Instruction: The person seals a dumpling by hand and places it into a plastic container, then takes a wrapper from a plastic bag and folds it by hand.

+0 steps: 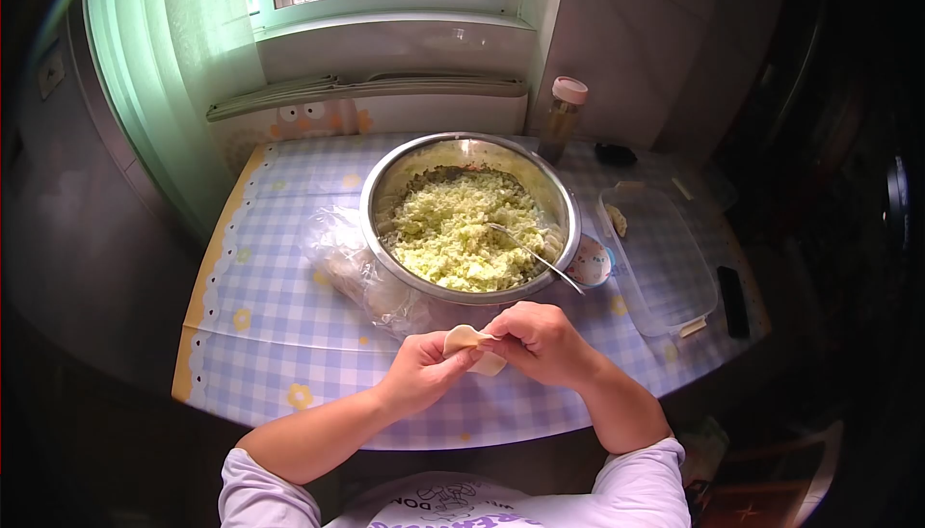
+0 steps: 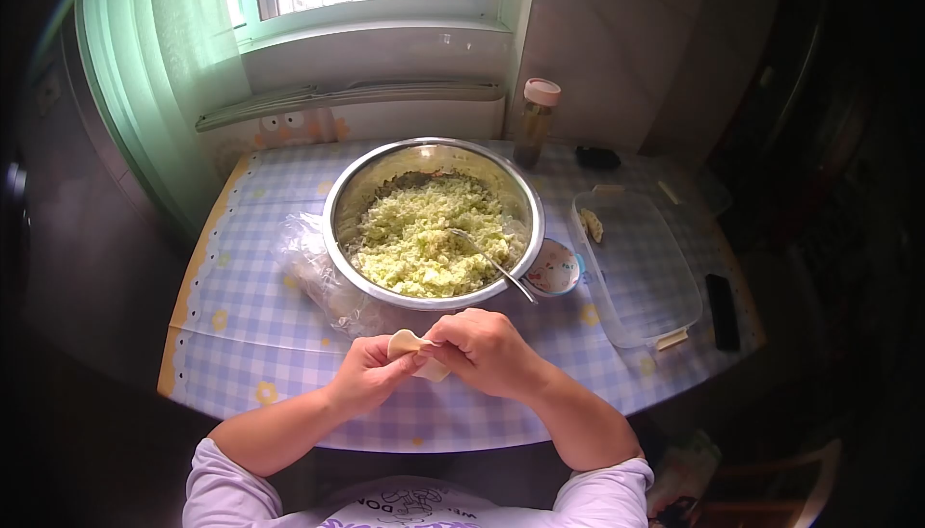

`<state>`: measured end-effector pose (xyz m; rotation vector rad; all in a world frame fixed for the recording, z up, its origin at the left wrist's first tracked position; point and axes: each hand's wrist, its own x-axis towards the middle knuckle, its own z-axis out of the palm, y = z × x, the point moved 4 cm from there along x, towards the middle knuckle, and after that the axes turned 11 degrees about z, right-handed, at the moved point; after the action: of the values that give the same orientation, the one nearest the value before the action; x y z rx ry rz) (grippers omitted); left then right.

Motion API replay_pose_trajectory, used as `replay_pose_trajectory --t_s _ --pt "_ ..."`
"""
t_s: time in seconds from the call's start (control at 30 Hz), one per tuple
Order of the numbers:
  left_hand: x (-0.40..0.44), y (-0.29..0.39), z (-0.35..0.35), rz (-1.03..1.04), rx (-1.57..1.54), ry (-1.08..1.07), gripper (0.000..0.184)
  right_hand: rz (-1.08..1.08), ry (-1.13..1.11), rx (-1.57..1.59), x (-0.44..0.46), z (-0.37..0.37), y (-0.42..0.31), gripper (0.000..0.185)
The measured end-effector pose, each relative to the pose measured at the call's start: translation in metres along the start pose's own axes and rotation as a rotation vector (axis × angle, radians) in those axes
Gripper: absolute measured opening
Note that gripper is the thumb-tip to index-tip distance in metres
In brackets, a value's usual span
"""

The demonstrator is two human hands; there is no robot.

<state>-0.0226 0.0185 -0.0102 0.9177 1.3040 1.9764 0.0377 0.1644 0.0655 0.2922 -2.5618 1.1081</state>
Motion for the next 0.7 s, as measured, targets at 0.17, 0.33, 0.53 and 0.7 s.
replay_pose_trajectory --t_s 0.17,0.33,0.53,0.7 --pt "0.0018 0.0028 0.0027 0.028 -0.062 -0.007 0.021 0.031 -0.006 0.017 -0.0001 0.0013 0.0009 0.008" --pt "-0.0010 -0.0016 -0.0001 0.000 -0.051 0.006 0.022 0.152 -0.075 0.086 -0.0006 0.0032 0.0094 0.010" --pt "-0.0009 0.0047 0.0032 0.010 -0.015 0.021 0.022 0.022 0.030 -0.033 0.0032 -0.0011 0.0011 0.017" --pt "-0.0018 -0.0005 0.0015 0.004 0.043 0.002 0.021 0.075 -0.056 -0.002 0.0007 -0.0020 0.0049 0.011"
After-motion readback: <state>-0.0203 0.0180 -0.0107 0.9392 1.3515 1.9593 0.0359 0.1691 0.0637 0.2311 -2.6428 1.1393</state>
